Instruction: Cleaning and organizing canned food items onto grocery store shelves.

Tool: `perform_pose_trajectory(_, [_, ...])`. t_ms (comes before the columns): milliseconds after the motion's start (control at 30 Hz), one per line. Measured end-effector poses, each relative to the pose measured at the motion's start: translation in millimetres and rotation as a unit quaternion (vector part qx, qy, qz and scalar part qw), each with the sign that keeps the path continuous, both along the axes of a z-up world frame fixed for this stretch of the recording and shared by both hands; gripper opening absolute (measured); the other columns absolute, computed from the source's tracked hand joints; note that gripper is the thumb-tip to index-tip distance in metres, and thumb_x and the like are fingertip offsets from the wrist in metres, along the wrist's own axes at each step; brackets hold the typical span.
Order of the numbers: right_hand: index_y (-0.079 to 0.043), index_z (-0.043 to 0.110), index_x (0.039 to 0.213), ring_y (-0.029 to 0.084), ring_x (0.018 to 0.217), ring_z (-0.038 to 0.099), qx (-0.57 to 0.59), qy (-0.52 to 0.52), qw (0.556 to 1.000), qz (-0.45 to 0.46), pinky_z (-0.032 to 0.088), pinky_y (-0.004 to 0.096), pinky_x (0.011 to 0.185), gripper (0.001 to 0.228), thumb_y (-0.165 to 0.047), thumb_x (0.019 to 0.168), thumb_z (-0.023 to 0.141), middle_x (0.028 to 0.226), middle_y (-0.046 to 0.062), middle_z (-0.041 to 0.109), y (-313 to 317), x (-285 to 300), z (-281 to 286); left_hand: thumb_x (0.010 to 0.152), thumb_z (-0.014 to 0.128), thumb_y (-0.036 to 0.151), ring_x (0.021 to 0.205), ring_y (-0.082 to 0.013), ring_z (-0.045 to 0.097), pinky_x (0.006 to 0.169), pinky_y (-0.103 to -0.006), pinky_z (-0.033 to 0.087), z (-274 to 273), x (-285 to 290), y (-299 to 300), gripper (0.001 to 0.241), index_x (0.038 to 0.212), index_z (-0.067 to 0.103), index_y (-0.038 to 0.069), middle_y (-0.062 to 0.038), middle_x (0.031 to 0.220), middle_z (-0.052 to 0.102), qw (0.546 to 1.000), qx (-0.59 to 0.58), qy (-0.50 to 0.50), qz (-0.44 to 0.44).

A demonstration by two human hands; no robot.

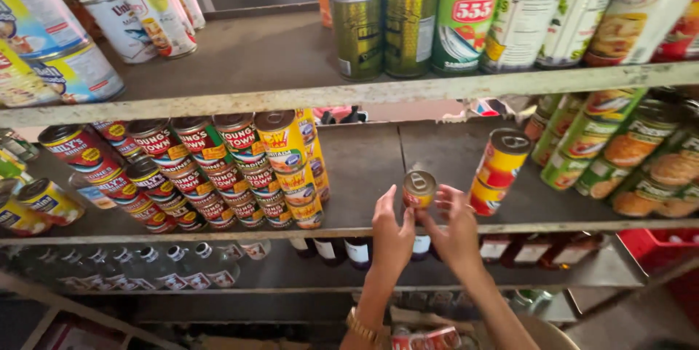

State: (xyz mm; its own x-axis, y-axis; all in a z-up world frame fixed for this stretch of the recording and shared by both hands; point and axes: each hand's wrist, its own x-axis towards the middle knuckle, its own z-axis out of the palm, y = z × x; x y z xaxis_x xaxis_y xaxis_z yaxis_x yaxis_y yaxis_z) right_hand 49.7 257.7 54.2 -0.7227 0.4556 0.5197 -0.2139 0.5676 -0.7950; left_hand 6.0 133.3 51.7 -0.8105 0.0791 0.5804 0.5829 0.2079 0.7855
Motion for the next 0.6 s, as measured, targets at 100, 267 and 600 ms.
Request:
perform_pose_trajectory(100, [0.002, 0.056, 0.129, 0.027, 0.101, 0.074, 0.017, -0.026, 0.999, 0.036, 0.06, 0.036, 0.083, 0.06, -0.008, 0.076, 0.082, 0.114, 0.02, 0.072, 2, -10, -7, 0.088, 0.066, 0.002, 0.109, -0.0362, 0.067, 0.095, -0.0426, 0.053, 20, 11, 2, 0.04, 0.128, 0.061, -0.002, -0.021, 0.118, 0.067, 0.999, 0.02, -0.038, -0.02])
perform_pose_trajectory(267, [-0.004, 0.062, 0.125, 0.025, 0.102, 0.077, -0.017, -0.067, 0.995, 0.07, 0.063, 0.036, 0.083, 0.051, -0.007, 0.078, 0.08, 0.11, 0.016, 0.077, -30, -22, 23, 0.083, 0.072, -0.001, 0.096, -0.0292, 0.07, 0.084, -0.0382, 0.056, 41, 12, -19, 0.032, 0.114, 0.066, 0.0, -0.016, 0.108, 0.067, 0.995, 0.072, -0.041, 0.051])
perform_pose_trajectory(600, [-0.002, 0.056, 0.13, 0.022, 0.114, 0.072, -0.048, -0.078, 0.96, 0.266, 0.059, 0.035, 0.094, 0.05, 0.008, 0.082, 0.068, 0.12, 0.016, 0.074, -93, -43, 29, 0.087, 0.066, -0.005, 0.09, -0.0236, 0.072, 0.077, -0.0338, 0.058, 6, 5, -92, 0.029, 0.116, 0.062, -0.001, -0.014, 0.105, 0.068, 0.977, 0.131, -0.069, 0.151])
